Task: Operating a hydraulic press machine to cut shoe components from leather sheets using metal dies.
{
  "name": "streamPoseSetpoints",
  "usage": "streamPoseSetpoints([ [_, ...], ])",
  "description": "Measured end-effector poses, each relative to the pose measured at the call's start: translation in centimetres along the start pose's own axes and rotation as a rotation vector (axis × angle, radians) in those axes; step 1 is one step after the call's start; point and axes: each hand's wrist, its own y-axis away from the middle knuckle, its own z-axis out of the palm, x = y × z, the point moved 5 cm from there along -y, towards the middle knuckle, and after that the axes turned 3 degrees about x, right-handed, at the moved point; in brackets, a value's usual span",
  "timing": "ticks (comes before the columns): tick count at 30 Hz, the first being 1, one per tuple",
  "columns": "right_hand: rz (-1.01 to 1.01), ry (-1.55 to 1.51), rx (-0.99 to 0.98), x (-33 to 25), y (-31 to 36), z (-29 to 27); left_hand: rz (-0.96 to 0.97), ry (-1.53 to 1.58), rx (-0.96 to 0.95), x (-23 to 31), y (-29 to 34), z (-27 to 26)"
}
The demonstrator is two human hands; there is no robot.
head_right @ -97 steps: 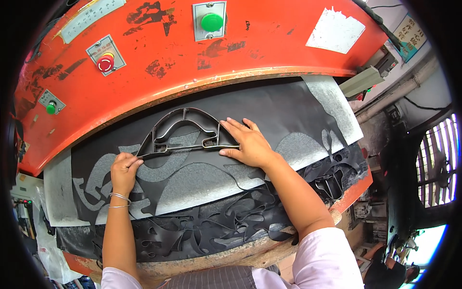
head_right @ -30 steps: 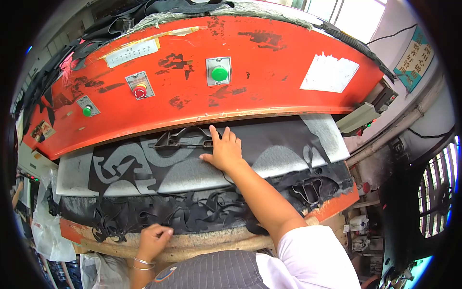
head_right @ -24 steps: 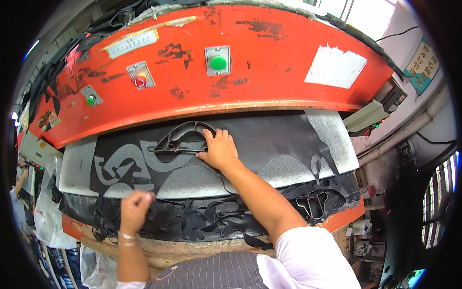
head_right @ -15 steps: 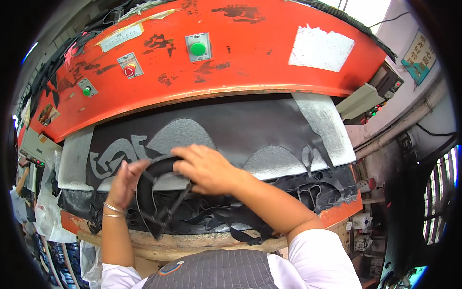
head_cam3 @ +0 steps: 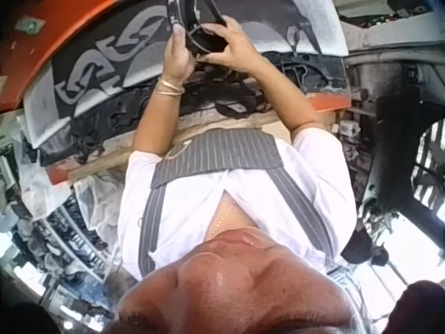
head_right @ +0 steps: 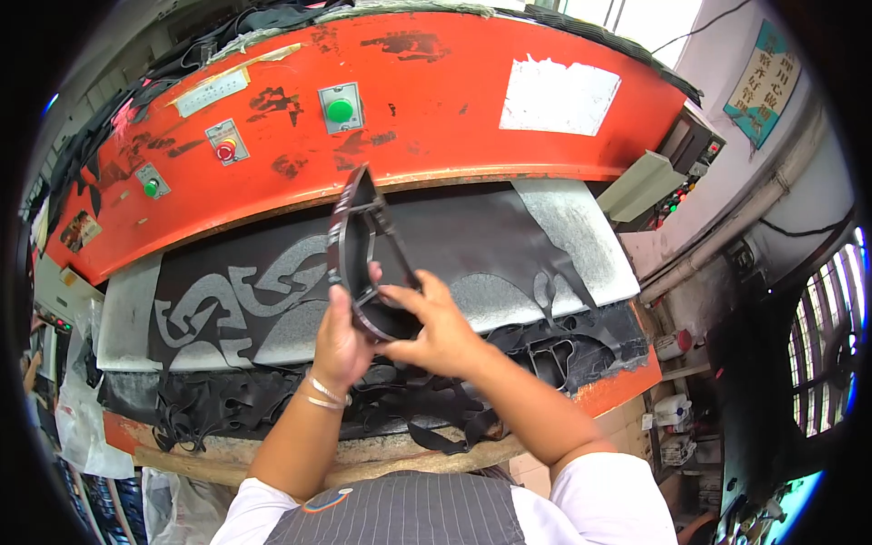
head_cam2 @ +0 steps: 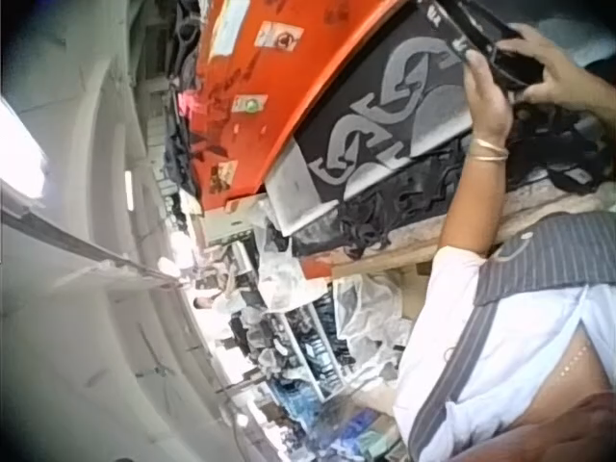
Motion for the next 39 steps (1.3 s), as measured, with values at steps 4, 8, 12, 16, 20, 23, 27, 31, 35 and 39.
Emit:
streamPoseSetpoints([
  [4, -0.095, 0.283, -0.034, 5.4, -3.1, -3.9, 0.349, -1.145, 0.004, -0.4, -4.4, -4.2],
  [8, -0.097, 0.448, -0.282, 8.7, -7.3, -5.0, 0.256, -1.344, 0.129, -2.9, -5.8, -6.5],
  [12, -0.185, 0.513, -0.516, 11.4, -8.9, -3.7, 0.213, -1.523, 0.101, -4.7, -5.2, -6.1],
  [16, -0.147, 0.498, -0.632, 13.0, -9.7, -3.5, 0.238, -1.509, 0.068, -4.8, -5.5, -6.2],
  [20, -0.116, 0.547, -0.524, 13.1, -8.6, -4.0, 0.297, -1.515, 0.07, -4.8, -5.7, -6.1],
  [23, 0.104, 0.568, -0.028, 14.3, -5.2, -4.2, 0.314, -1.519, 0.076, -4.1, -5.6, -6.3],
  [27, 0.358, 0.408, 0.131, 15.0, -2.2, -3.9, 0.303, -1.523, 0.09, -4.1, -5.5, -6.3],
  [31, 0.238, 0.35, 0.059, 15.8, -2.6, -3.7, 0.282, -1.456, 0.089, -4.2, -5.8, -6.2],
  [35, 0.143, 0.35, 0.183, 16.8, -2.0, -3.8, 0.269, -1.435, 0.067, -4.9, -5.5, -6.4],
  [39, 0.142, 0.395, 0.173, 16.1, -2.1, -4.4, 0.273, -1.424, 0.076, -4.4, -5.5, -6.2],
])
